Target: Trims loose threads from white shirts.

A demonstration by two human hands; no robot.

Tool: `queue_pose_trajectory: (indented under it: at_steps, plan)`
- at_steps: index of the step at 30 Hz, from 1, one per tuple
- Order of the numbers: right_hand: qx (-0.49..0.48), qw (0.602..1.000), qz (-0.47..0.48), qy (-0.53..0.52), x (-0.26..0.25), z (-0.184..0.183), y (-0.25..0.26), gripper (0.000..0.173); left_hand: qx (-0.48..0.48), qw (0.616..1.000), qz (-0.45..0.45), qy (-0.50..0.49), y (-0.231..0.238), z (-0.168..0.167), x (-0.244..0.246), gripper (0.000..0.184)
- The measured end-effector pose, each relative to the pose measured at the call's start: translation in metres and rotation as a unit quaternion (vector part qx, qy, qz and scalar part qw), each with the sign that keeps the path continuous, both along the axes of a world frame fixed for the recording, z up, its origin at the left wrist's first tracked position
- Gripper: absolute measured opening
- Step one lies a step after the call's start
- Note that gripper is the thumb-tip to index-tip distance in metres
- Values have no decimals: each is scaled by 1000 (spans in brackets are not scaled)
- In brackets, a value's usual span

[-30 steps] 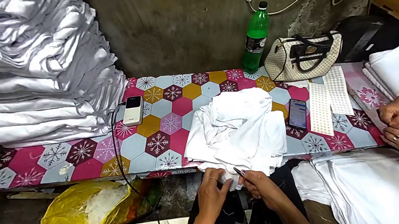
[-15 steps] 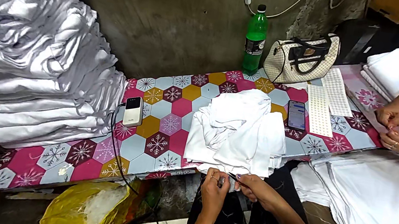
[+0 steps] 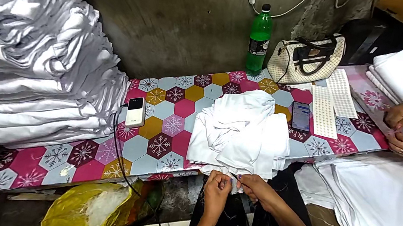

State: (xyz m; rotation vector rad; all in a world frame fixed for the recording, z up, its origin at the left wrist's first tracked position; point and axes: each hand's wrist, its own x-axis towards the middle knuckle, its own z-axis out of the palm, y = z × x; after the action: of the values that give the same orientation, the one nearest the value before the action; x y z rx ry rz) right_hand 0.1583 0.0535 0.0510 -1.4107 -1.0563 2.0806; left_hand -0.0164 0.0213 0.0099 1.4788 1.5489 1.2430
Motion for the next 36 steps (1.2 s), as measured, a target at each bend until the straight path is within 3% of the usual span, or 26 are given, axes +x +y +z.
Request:
queue_pose_trajectory:
  at_steps: [3, 6, 8, 10, 11, 12, 13, 15, 17, 19, 21, 23, 24, 25, 28, 30, 32, 34, 36]
  plan:
    - [41, 999, 17, -26, 6, 6, -6, 36, -140, 978, -116, 99, -2, 22, -19, 14]
    - [215, 966, 31, -141, 4, 22, -11, 36, -110, 983, -83, 119, 6, 41, -12, 20]
    - [353, 894, 23, -275, -7, 29, -9, 30, -19, 991, -39, 128, 21, 36, 2, 24]
    - [466, 797, 1, -385, -19, 20, 0, 34, 67, 987, -21, 143, 37, 16, 14, 16]
    - [495, 763, -7, -416, -21, 12, 7, 29, 93, 986, -19, 139, 42, 7, 15, 10]
    - [498, 754, -11, -429, -20, 8, 15, 24, 106, 986, -29, 128, 44, 1, 13, 7]
    - [470, 771, -7, -430, -18, 10, 22, 23, 101, 987, -53, 114, 42, 0, 7, 5]
    - [366, 842, 19, -395, -12, 19, 33, 29, 1, 983, -143, 112, 26, 5, -13, 8]
    - [309, 884, 21, -349, -7, 19, 43, 31, -150, 934, -276, 169, 14, 17, -33, 16]
    - [289, 900, 13, -327, -5, 16, 49, 31, -226, 886, -338, 222, 7, 32, -35, 21]
    - [283, 903, 14, -324, -6, 16, 52, 30, -208, 916, -267, 215, 5, 48, -25, 22]
    - [282, 904, 15, -322, -6, 17, 52, 29, -99, 965, -141, 195, 12, 49, -7, 27]
    - [284, 904, 11, -320, -5, 18, 51, 28, -58, 972, -104, 203, 17, 44, 0, 28]
    - [285, 904, 7, -320, -3, 19, 48, 28, -71, 964, -113, 228, 21, 41, 2, 26]
    - [296, 886, 9, -357, 8, 33, 36, 34, -241, 903, -226, 276, 20, 41, -11, 25]
    - [349, 844, -10, -408, 7, 45, 21, 41, -246, 930, -177, 209, 11, 40, -21, 28]
    - [444, 782, -20, -438, -7, 51, 12, 41, -193, 978, -67, 41, 10, 31, -17, 26]
    - [516, 725, 18, -456, -31, 49, 14, 35, -214, 963, -5, -165, 20, 29, -5, 22]
    - [553, 683, 56, -474, -48, 44, 23, 22, -248, 917, 31, -312, 28, 32, 8, 17]
